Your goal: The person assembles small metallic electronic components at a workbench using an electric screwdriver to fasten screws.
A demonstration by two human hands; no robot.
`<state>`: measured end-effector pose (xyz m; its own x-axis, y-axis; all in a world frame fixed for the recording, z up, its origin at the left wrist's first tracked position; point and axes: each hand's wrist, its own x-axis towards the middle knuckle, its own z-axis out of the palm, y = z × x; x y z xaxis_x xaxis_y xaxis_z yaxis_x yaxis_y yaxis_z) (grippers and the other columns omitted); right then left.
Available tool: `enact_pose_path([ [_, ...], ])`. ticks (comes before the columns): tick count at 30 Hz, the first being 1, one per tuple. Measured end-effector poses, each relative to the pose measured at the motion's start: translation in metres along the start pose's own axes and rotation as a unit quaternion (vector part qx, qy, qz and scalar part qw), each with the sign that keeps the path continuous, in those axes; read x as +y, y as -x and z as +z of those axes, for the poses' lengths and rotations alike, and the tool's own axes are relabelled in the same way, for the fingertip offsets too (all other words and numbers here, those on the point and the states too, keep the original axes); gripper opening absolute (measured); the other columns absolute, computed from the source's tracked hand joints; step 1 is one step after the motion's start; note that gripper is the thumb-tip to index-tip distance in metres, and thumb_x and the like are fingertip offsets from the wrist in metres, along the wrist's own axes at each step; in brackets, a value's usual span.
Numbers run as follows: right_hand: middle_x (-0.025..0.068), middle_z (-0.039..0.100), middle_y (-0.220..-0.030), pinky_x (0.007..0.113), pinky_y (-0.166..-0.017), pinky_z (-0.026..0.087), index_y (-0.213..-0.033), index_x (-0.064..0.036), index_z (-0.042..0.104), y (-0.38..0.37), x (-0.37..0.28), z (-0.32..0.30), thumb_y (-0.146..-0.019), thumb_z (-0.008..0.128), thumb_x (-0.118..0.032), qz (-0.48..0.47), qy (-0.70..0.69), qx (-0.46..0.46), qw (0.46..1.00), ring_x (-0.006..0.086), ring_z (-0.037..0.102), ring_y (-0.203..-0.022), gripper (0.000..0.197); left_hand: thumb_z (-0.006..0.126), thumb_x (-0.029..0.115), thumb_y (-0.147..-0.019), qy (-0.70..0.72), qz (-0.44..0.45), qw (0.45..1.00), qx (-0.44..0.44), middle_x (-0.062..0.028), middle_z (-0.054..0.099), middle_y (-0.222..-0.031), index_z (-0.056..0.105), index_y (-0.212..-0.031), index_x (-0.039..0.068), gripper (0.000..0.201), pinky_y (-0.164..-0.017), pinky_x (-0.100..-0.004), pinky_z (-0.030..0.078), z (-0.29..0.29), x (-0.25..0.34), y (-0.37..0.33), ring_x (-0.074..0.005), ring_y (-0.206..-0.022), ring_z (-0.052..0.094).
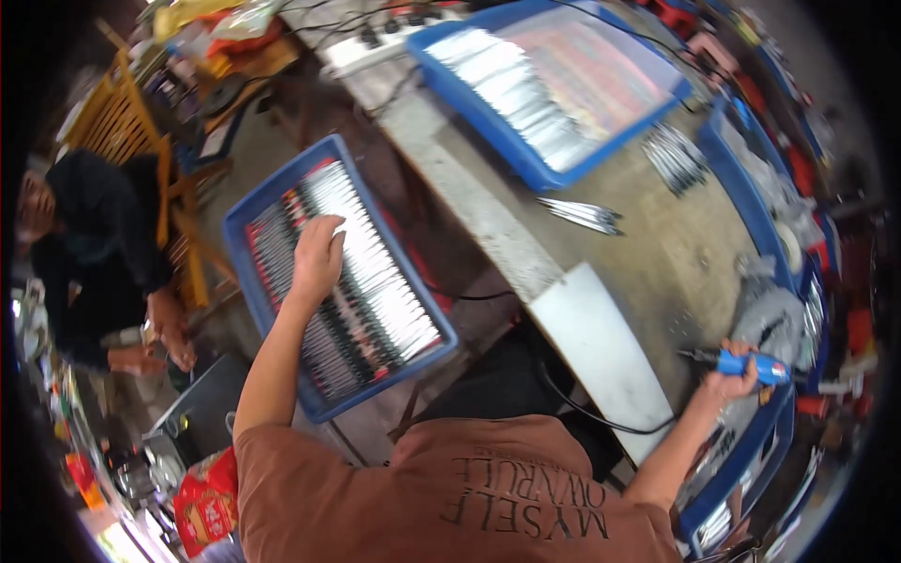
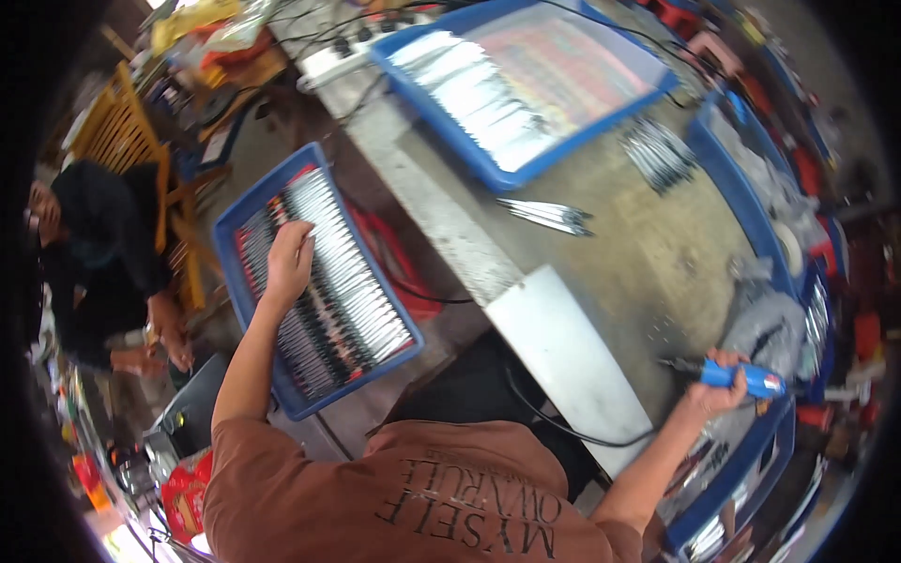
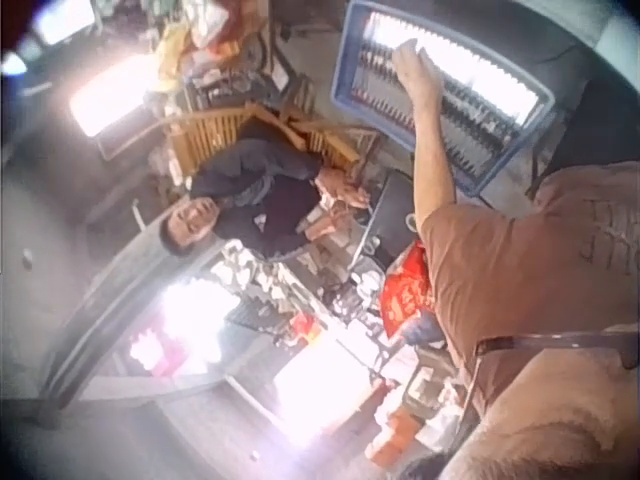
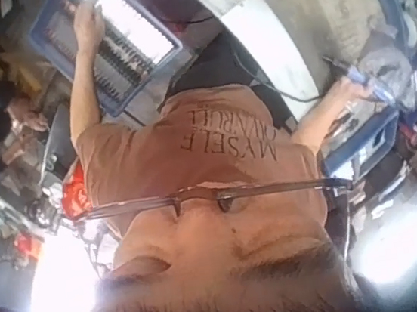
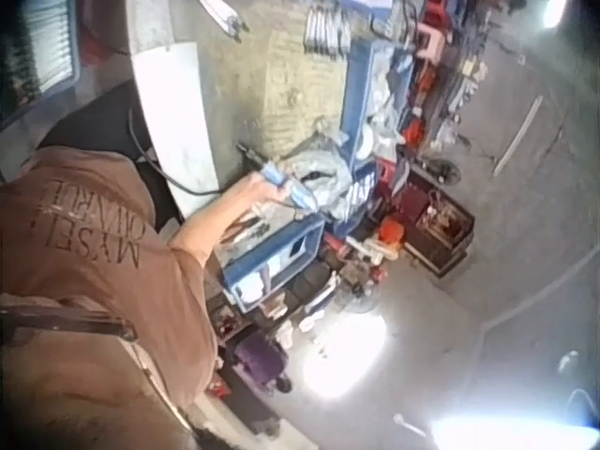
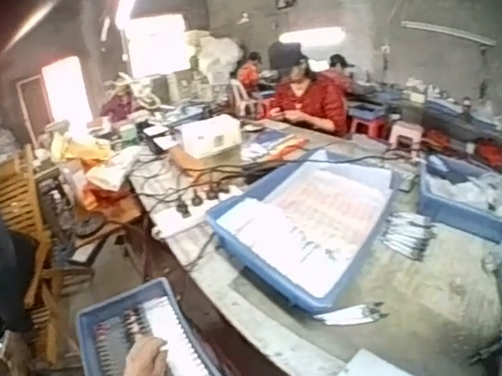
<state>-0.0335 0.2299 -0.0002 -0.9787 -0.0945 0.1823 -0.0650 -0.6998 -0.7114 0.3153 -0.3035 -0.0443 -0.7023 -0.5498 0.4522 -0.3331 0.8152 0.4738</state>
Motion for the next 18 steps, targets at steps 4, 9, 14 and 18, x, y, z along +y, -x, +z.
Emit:
enact_pose_path([
  [4,0.0047,0.041,-0.071,0.034,-0.063,0.033,-0.094,-0.0073,0.044,0.008,0.010,0.021,-0.070,0.053,-0.014,-0.004,-0.026,-0.012,1.000,0.0169,0.040,-0.063,0.026,0.056,-0.004,-0.069,0.091,0.104,0.990,-0.004,-0.0150,0.054,-0.084,0.054,-0.088,0.000,0.019,-0.070,-0.0353,0.043,0.005,0.089,-0.020,-0.0300,-0.079,0.053],
  [9,0.0036,0.041,-0.070,0.033,-0.062,0.033,-0.092,-0.0074,0.044,0.018,0.011,0.045,-0.069,0.054,-0.015,-0.015,-0.016,0.001,1.000,0.0160,0.040,-0.061,0.026,0.058,-0.001,-0.068,0.178,0.202,0.961,-0.058,-0.0133,0.054,-0.086,0.055,-0.088,0.001,0.020,-0.071,-0.0343,0.043,0.045,0.158,-0.050,-0.0284,-0.080,0.052],
  [14,0.0034,0.040,-0.068,0.033,-0.062,0.033,-0.093,-0.0080,0.044,0.020,0.013,0.053,-0.068,0.053,-0.014,-0.006,-0.021,0.010,1.000,0.0156,0.039,-0.060,0.027,0.056,0.003,-0.067,0.132,0.295,0.945,-0.060,-0.0099,0.053,-0.085,0.052,-0.085,0.003,0.018,-0.067,-0.0336,0.042,0.091,0.207,-0.083,-0.0254,-0.079,0.051],
  [18,0.0039,0.041,-0.068,0.033,-0.062,0.034,-0.093,-0.0078,0.044,0.019,0.015,0.051,-0.068,0.053,-0.013,0.001,-0.050,0.019,0.999,0.0159,0.040,-0.060,0.028,0.050,0.006,-0.068,0.011,0.311,0.949,-0.043,-0.0058,0.051,-0.081,0.051,-0.082,0.006,0.014,-0.061,-0.0325,0.041,0.117,0.219,-0.099,-0.0222,-0.076,0.049],
])
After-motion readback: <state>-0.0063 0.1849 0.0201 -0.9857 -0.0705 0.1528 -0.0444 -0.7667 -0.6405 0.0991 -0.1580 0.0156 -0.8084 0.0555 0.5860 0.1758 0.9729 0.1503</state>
